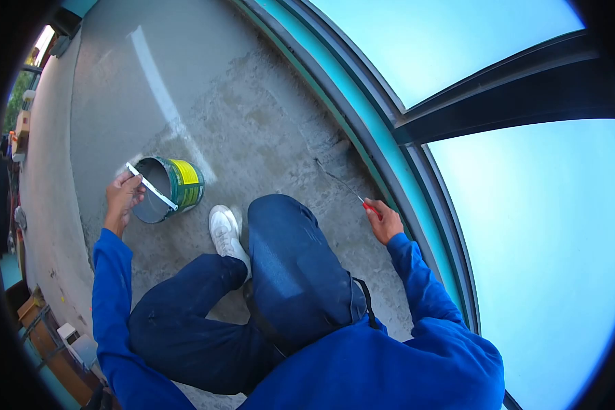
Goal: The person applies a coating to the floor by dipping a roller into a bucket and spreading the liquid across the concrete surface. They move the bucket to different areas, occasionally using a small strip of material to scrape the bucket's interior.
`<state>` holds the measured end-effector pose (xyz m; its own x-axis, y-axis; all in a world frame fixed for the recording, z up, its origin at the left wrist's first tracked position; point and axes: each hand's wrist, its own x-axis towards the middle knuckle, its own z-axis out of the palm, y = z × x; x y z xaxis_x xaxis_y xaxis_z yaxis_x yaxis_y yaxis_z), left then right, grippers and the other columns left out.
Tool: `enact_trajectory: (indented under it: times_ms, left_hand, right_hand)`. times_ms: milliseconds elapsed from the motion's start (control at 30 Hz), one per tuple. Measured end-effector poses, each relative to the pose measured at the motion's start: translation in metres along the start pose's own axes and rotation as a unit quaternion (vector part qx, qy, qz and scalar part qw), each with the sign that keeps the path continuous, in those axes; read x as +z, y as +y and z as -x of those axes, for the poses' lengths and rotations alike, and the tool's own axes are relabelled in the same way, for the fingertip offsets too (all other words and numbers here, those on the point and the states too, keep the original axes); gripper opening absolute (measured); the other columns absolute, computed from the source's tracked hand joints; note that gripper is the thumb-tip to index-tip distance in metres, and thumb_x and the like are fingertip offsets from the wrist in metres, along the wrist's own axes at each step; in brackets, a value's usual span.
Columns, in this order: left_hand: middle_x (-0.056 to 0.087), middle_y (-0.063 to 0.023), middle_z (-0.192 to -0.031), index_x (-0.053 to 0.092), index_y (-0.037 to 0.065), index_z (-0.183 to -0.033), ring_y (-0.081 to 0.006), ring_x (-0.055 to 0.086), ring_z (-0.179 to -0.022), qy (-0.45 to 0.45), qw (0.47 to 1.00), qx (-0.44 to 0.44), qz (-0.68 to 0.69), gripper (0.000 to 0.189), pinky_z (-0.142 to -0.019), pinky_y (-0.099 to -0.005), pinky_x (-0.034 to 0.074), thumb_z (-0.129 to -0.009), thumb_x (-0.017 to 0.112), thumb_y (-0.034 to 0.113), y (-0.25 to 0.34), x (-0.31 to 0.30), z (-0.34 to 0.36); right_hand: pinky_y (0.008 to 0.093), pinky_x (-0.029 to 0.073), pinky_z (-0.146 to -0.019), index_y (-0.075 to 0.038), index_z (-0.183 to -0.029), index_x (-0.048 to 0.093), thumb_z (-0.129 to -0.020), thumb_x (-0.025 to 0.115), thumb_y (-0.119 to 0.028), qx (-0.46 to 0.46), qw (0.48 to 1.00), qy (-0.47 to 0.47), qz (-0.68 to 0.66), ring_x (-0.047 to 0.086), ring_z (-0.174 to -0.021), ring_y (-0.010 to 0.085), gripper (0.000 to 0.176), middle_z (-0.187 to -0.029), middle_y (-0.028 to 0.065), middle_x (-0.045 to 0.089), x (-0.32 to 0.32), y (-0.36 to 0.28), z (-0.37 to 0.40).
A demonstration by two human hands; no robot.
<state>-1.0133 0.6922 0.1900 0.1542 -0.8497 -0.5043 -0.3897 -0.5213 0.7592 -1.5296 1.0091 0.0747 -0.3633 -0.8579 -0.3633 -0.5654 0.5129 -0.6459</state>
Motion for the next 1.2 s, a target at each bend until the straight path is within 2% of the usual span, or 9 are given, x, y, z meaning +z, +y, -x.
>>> enact_trajectory:
  times_ms: [400, 633, 700, 767, 833, 933, 1000, 1100, 1200]
  left_hand:
    - [0.065, -0.0039, -0.086, 0.055, -0.003, -0.119, -0.0101, 0.060, -0.071, 0.001, 0.999, -0.004, 0.037, 0.040, -0.059, -0.0238, 0.049, -0.084, 0.068, 0.013, -0.004, -0.006, 0.006]
    - [0.066, -0.0034, -0.088, 0.055, -0.002, -0.122, -0.0101, 0.061, -0.072, 0.010, 0.999, 0.005, 0.037, 0.041, -0.060, -0.0237, 0.049, -0.086, 0.067, 0.013, -0.004, -0.007, 0.011]
    - [0.066, -0.0056, -0.086, 0.053, -0.007, -0.123, -0.0109, 0.062, -0.070, 0.015, 0.999, 0.011, 0.046, 0.047, -0.058, -0.0231, 0.049, -0.083, 0.069, 0.012, -0.001, -0.007, 0.013]
    - [0.066, -0.0056, -0.086, 0.053, -0.007, -0.122, -0.0109, 0.062, -0.069, 0.018, 0.999, 0.015, 0.048, 0.046, -0.057, -0.0231, 0.049, -0.083, 0.069, 0.011, 0.000, -0.006, 0.014]
    - [0.066, -0.0056, -0.085, 0.053, -0.007, -0.122, -0.0108, 0.062, -0.069, 0.017, 0.998, 0.014, 0.054, 0.045, -0.057, -0.0229, 0.049, -0.083, 0.068, 0.011, -0.002, -0.007, 0.014]
    - [0.065, -0.0054, -0.086, 0.054, -0.007, -0.122, -0.0107, 0.062, -0.069, 0.015, 0.998, 0.014, 0.059, 0.044, -0.057, -0.0229, 0.049, -0.084, 0.068, 0.010, -0.002, -0.007, 0.012]
    - [0.065, -0.0055, -0.086, 0.054, -0.007, -0.122, -0.0108, 0.062, -0.070, 0.015, 0.998, 0.014, 0.060, 0.044, -0.057, -0.0229, 0.049, -0.084, 0.068, 0.010, -0.002, -0.007, 0.012]
    - [0.065, -0.0054, -0.087, 0.054, -0.006, -0.122, -0.0109, 0.061, -0.071, 0.010, 0.998, 0.014, 0.057, 0.043, -0.059, -0.0233, 0.049, -0.085, 0.067, 0.010, -0.003, -0.009, 0.011]
    - [0.065, -0.0049, -0.090, 0.054, -0.003, -0.123, -0.0106, 0.061, -0.073, -0.001, 0.999, 0.012, 0.050, 0.042, -0.061, -0.0238, 0.049, -0.086, 0.066, 0.013, -0.003, -0.011, 0.011]
  right_hand:
    - [0.0365, 0.049, -0.089, -0.009, -0.114, 0.066, -0.087, 0.060, -0.021, -0.086, 0.994, 0.028, -0.061, 0.064, -0.102, 0.0305, 0.029, -0.108, 0.0165, 0.067, 0.066, -0.091, -0.207]
    - [0.0374, 0.048, -0.090, -0.010, -0.110, 0.068, -0.084, 0.063, -0.023, -0.018, 0.994, 0.021, -0.105, 0.064, -0.103, 0.0307, 0.029, -0.108, 0.0172, 0.067, 0.091, -0.145, -0.289]
    - [0.0376, 0.048, -0.090, -0.011, -0.109, 0.069, -0.084, 0.063, -0.024, -0.024, 0.994, 0.030, -0.103, 0.064, -0.103, 0.0304, 0.029, -0.108, 0.0176, 0.067, 0.098, -0.153, -0.305]
    - [0.0325, 0.041, -0.060, -0.009, -0.112, 0.066, -0.087, 0.061, -0.022, -0.079, 0.992, 0.044, -0.094, 0.053, -0.067, 0.0176, 0.029, -0.076, 0.0074, 0.057, 0.107, -0.158, -0.325]
    - [0.0301, 0.036, -0.044, -0.009, -0.114, 0.065, -0.089, 0.059, -0.022, -0.096, 0.990, 0.046, -0.093, 0.047, -0.048, 0.0112, 0.029, -0.060, 0.0025, 0.052, 0.112, -0.167, -0.343]
    - [0.0318, 0.040, -0.049, -0.010, -0.113, 0.066, -0.089, 0.060, -0.024, -0.042, 0.993, 0.026, -0.111, 0.051, -0.053, 0.0144, 0.028, -0.066, 0.0058, 0.056, 0.111, -0.197, -0.354]
    - [0.0350, 0.051, -0.062, -0.012, -0.108, 0.069, -0.086, 0.062, -0.024, 0.027, 0.990, 0.006, -0.138, 0.063, -0.066, 0.0207, 0.026, -0.078, 0.0121, 0.067, 0.105, -0.220, -0.353]
    - [0.0324, 0.043, -0.047, -0.013, -0.107, 0.069, -0.087, 0.060, -0.024, 0.017, 0.986, 0.012, -0.168, 0.053, -0.049, 0.0150, 0.024, -0.063, 0.0076, 0.060, 0.110, -0.244, -0.373]
    - [0.0317, 0.041, -0.045, -0.013, -0.106, 0.069, -0.086, 0.061, -0.023, 0.054, 0.971, -0.026, -0.233, 0.053, -0.048, 0.0148, 0.024, -0.060, 0.0067, 0.059, 0.116, -0.274, -0.399]
